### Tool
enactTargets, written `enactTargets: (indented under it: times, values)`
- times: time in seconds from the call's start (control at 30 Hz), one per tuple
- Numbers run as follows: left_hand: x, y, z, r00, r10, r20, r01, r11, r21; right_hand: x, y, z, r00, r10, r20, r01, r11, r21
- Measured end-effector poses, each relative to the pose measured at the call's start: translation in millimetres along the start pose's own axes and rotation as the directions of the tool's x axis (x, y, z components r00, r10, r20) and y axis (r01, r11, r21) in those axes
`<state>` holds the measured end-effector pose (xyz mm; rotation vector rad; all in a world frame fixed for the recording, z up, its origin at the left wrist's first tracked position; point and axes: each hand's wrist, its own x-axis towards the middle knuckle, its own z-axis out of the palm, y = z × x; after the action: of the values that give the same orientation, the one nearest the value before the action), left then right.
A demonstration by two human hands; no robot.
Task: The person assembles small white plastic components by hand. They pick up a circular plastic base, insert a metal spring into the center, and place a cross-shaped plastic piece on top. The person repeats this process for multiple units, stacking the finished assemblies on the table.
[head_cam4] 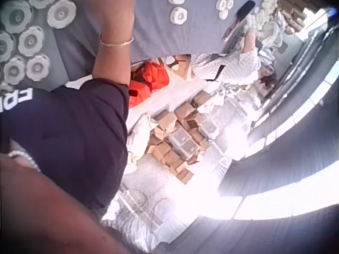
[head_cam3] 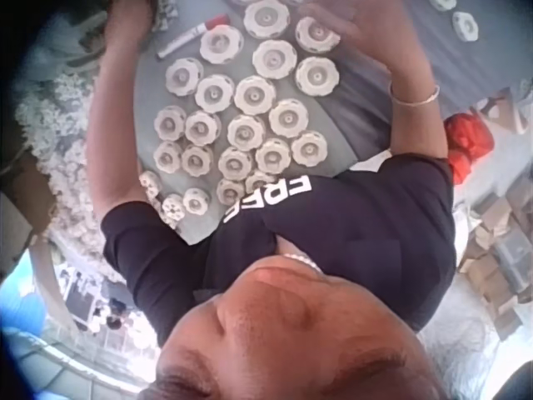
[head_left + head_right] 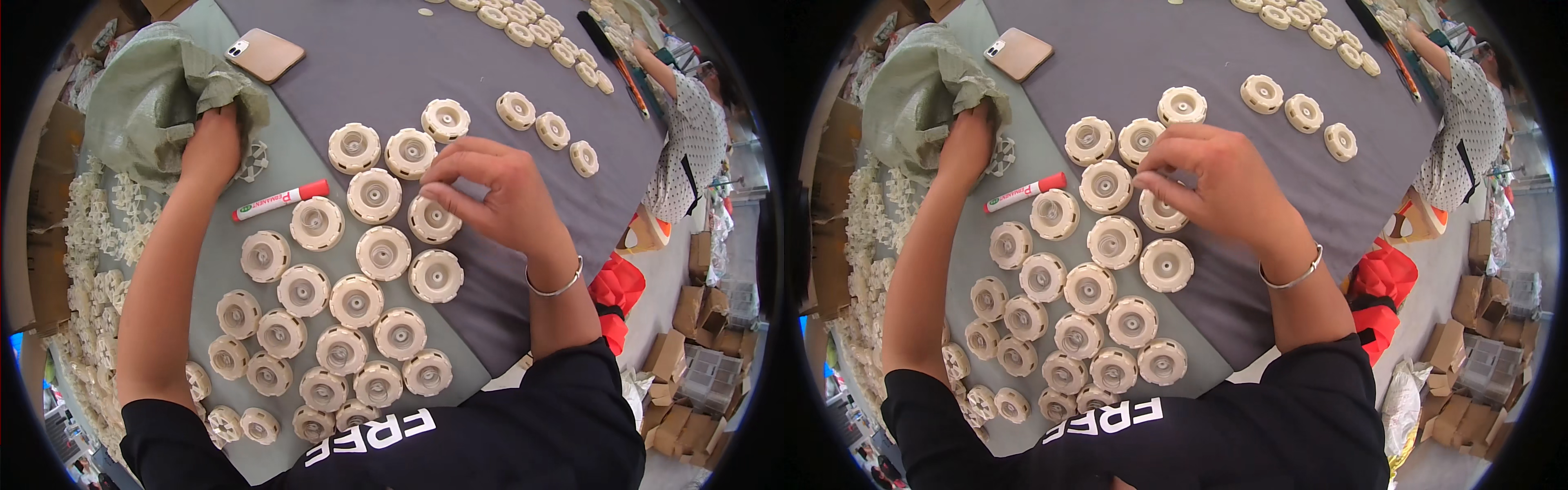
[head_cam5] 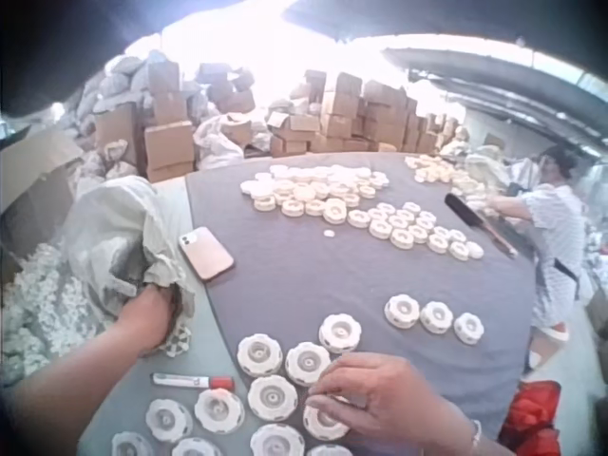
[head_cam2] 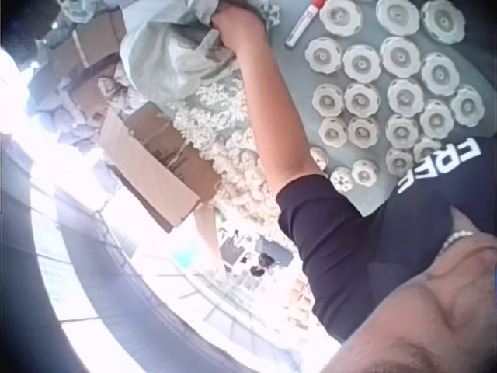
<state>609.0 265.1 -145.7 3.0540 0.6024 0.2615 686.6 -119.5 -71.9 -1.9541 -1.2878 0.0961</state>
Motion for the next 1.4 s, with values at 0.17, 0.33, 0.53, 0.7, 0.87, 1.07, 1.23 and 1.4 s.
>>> enactTargets:
  times: [0.17, 0.33, 0.53, 0.7, 0.87, 1.07, 1.23, 1.4]
  values:
    - [-10, -29, -55, 0.859, 0.209, -0.468, -0.309, 0.939, -0.148, 6, 7, 0, 0.998, 0.016, -0.067, -0.011, 0.998, 0.069]
    - [-104, 104, -129, 0.979, -0.106, 0.175, 0.159, -0.142, -0.977, -6, -14, 14, 0.99, 0.093, -0.107, -0.036, 0.897, 0.44]
    - [-197, 142, -115, 0.823, 0.189, 0.536, 0.526, -0.61, -0.593, -13, -50, 43, 0.988, -0.143, 0.049, 0.088, 0.806, 0.586]
    - [-210, 151, -112, 0.809, 0.147, 0.569, 0.533, -0.591, -0.605, -12, -51, 33, 0.969, -0.227, 0.099, 0.127, 0.799, 0.588]
    - [-207, 170, -112, 0.794, 0.051, 0.606, 0.469, -0.687, -0.556, -19, -52, 35, 0.988, -0.119, 0.096, 0.054, 0.86, 0.507]
    - [-209, 155, -99, 0.767, 0.067, 0.638, 0.495, -0.695, -0.521, -6, -2, -1, 0.996, 0.073, -0.055, -0.041, 0.893, 0.447]
    - [-209, 153, -103, 0.757, 0.095, 0.647, 0.511, -0.703, -0.494, -4, 2, -12, 0.916, 0.305, 0.259, -0.362, 0.908, 0.213]
    - [-213, 150, -98, 0.781, 0.04, 0.623, 0.469, -0.695, -0.544, -6, 29, -20, 0.953, 0.29, 0.081, -0.248, 0.909, -0.335]
